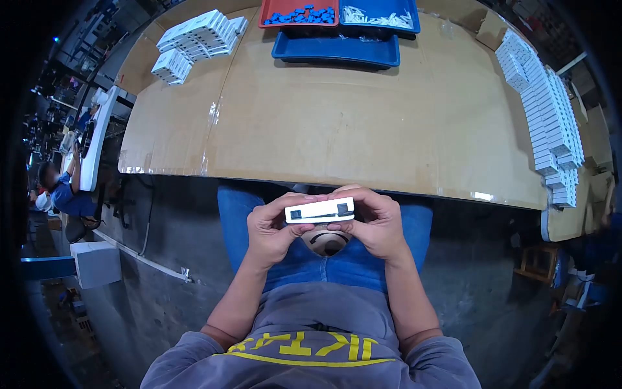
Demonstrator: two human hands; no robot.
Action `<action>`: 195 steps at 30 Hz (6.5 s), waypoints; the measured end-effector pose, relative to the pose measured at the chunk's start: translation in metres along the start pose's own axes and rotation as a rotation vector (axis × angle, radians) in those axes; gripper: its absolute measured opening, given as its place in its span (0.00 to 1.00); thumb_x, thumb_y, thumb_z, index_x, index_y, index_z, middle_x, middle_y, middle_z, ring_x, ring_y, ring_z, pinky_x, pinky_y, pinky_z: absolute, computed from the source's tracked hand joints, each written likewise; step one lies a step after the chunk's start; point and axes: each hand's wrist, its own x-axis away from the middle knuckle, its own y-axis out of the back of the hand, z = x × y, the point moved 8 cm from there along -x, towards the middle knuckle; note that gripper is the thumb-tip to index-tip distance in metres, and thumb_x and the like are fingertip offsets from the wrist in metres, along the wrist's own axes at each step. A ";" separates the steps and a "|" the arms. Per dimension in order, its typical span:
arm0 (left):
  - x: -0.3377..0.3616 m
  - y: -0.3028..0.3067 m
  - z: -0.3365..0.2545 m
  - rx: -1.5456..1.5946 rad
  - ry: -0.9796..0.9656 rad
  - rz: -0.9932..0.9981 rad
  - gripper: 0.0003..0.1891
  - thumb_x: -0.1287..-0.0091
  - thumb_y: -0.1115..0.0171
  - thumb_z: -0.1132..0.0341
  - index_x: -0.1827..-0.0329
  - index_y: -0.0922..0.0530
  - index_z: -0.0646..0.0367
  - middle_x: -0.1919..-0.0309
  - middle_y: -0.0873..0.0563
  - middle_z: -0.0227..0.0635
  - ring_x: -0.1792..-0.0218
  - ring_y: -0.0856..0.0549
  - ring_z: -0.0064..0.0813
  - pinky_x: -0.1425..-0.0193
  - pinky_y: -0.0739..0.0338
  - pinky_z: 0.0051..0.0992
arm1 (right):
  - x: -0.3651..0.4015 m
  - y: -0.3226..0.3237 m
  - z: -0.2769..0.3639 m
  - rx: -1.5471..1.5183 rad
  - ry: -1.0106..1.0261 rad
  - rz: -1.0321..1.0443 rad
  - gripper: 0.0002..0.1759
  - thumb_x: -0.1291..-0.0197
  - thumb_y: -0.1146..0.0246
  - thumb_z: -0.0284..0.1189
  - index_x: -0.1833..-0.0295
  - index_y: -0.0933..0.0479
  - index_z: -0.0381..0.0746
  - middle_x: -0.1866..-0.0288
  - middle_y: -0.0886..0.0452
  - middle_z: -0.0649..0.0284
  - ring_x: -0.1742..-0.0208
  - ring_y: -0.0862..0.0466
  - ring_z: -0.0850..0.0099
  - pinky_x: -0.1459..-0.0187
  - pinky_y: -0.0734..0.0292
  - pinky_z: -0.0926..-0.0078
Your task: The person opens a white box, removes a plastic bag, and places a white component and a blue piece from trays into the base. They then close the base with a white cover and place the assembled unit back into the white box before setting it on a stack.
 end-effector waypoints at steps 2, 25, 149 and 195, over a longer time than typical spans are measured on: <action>0.001 0.000 0.003 -0.009 0.003 0.001 0.21 0.36 0.21 0.74 0.41 0.14 0.68 0.45 0.08 0.48 0.42 0.09 0.37 0.36 0.15 0.32 | 0.000 0.000 0.001 0.010 0.001 0.003 0.22 0.43 0.21 0.17 0.42 0.16 0.30 0.43 0.12 0.54 0.42 0.13 0.68 0.39 0.16 0.69; -0.001 0.007 0.002 -0.093 -0.036 -0.008 0.20 0.37 0.21 0.75 0.42 0.14 0.67 0.46 0.08 0.43 0.43 0.10 0.35 0.36 0.16 0.32 | -0.006 -0.005 -0.005 -0.016 0.025 0.009 0.20 0.43 0.24 0.14 0.45 0.16 0.32 0.43 0.12 0.52 0.40 0.12 0.64 0.36 0.16 0.64; -0.235 -0.258 0.146 -0.894 -0.424 0.449 0.21 0.34 0.26 0.61 0.42 0.19 0.61 0.41 0.19 0.45 0.38 0.20 0.47 0.30 0.28 0.44 | -0.082 0.649 0.147 1.035 0.078 -1.307 0.58 0.54 0.15 0.41 0.22 0.37 0.30 0.29 0.25 0.41 0.29 0.22 0.48 0.28 0.26 0.57; -0.248 -0.246 0.161 -0.838 -0.366 0.441 0.21 0.34 0.28 0.54 0.48 0.20 0.61 0.40 0.21 0.48 0.37 0.21 0.48 0.30 0.29 0.47 | -0.188 0.573 0.124 1.512 0.138 -0.817 0.19 0.32 0.30 0.35 0.40 0.18 0.39 0.38 0.17 0.49 0.36 0.19 0.46 0.35 0.24 0.48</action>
